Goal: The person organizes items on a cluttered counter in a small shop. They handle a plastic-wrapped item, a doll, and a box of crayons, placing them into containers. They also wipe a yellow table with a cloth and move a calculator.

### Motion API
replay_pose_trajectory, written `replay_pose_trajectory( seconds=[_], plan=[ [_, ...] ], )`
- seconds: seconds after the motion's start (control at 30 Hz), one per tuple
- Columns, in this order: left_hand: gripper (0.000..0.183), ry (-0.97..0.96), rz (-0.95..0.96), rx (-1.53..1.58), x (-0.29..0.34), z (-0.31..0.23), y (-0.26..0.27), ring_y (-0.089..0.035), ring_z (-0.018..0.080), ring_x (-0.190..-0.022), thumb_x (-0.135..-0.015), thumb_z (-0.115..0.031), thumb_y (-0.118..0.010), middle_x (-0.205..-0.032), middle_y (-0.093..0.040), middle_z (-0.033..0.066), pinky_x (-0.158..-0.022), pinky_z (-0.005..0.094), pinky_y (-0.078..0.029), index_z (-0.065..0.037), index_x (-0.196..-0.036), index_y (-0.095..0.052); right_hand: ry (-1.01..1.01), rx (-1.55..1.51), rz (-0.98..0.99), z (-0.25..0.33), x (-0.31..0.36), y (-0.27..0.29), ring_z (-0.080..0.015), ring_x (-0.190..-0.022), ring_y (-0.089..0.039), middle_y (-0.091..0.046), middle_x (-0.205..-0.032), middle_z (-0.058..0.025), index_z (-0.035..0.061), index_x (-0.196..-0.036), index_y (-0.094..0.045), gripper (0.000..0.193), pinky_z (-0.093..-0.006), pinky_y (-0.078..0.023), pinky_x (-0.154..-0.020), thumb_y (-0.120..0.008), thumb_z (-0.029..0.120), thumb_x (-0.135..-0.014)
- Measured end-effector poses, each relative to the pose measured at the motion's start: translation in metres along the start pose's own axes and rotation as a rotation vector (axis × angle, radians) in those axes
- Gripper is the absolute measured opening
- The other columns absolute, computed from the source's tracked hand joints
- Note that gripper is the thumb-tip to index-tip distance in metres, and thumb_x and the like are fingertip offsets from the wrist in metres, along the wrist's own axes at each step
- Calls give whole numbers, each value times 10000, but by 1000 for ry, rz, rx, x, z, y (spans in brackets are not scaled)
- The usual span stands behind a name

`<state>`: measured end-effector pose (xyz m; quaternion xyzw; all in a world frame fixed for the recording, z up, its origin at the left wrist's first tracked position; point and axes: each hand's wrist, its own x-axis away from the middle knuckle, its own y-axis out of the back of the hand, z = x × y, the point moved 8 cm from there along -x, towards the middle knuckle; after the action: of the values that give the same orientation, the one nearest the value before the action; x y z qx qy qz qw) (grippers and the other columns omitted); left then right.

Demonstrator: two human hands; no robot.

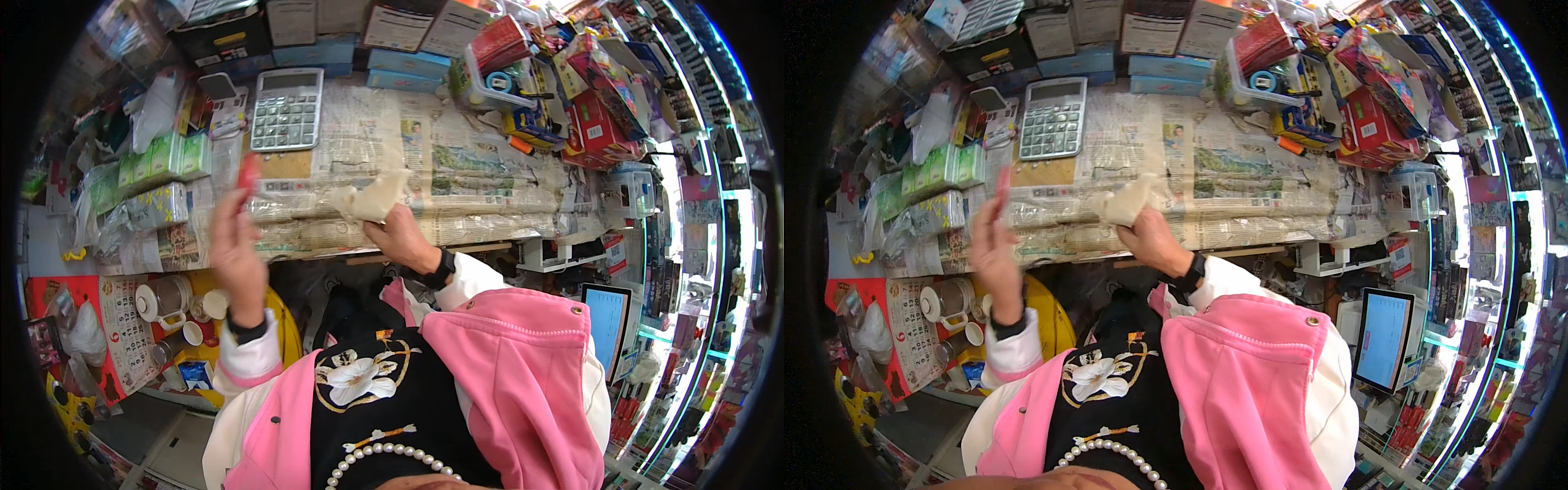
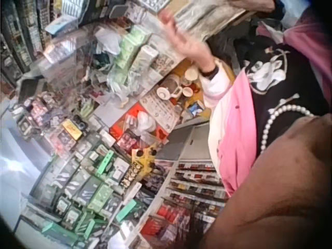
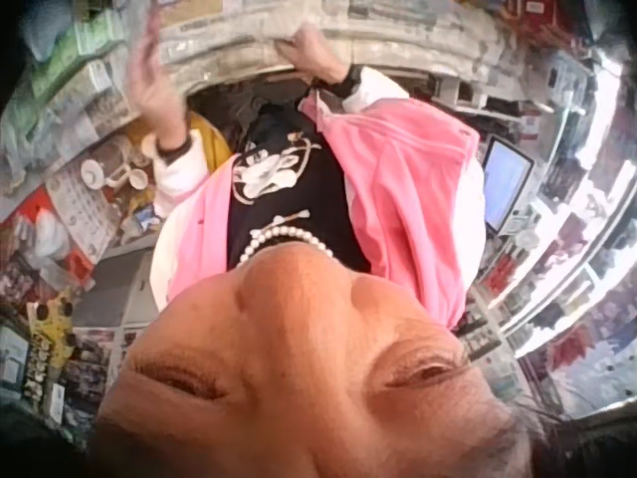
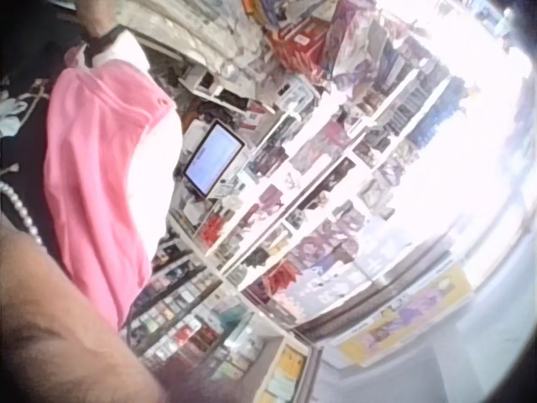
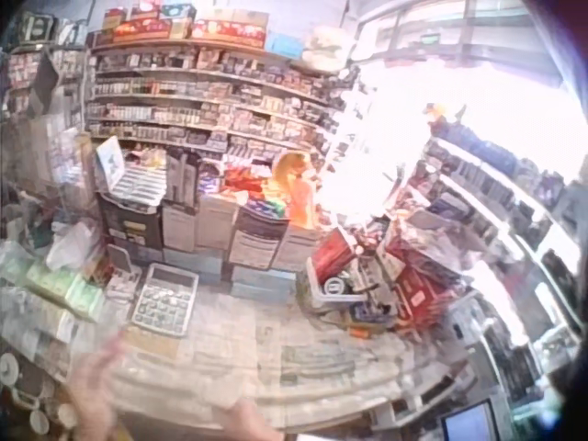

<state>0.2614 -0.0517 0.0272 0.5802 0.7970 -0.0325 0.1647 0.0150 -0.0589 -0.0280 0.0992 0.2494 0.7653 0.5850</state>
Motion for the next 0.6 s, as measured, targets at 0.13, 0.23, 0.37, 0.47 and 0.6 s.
replay_pose_trajectory(
  seconds=[0.13,0.23,0.37,0.47,0.6],
  plan=[
    [327,-183,323,5,5,-35,-140,-584,217,-766,-880,66,-490,-868,-587,88,-661,304,-451,-77,-1142,-621,-89,61,-167,-21,38,63,-398,-840,-596,-629,-943,-190,59,-1046,-649,280,-417,-481,-739,-581,8,-779],
    [346,-410,448,-139,10,-52,-216,-569,327,-800,-798,37,-504,-873,-591,111,-711,390,-461,-105,-1082,-643,-129,16,-262,-34,62,106,-390,-823,-591,-632,-922,-179,52,-1043,-647,282,-406,-475,-728,-581,-2,-775],
    [350,-554,489,-229,11,-49,-299,-585,333,-859,-787,26,-502,-927,-629,107,-760,406,-478,-104,-1076,-650,-88,148,-342,-47,91,151,-379,-839,-601,-637,-925,-173,48,-1064,-650,299,-398,-475,-740,-574,-23,-784],
    [360,-543,574,-389,4,-28,-336,-576,321,-1013,-797,15,-523,-1156,-610,119,-863,401,-482,-107,-1112,-648,-168,46,-354,-70,110,169,-353,-830,-620,-650,-937,-158,44,-1078,-654,292,-379,-480,-748,-581,-14,-802],
    [375,-433,601,-575,7,4,-332,-541,316,-1115,-812,-17,-590,-1304,-534,133,-938,402,-460,-88,-1180,-612,-172,90,-333,-83,118,182,-184,-706,-625,-671,-799,-90,10,-1025,-667,219,-315,-477,-653,-604,27,-816]
  ],
)
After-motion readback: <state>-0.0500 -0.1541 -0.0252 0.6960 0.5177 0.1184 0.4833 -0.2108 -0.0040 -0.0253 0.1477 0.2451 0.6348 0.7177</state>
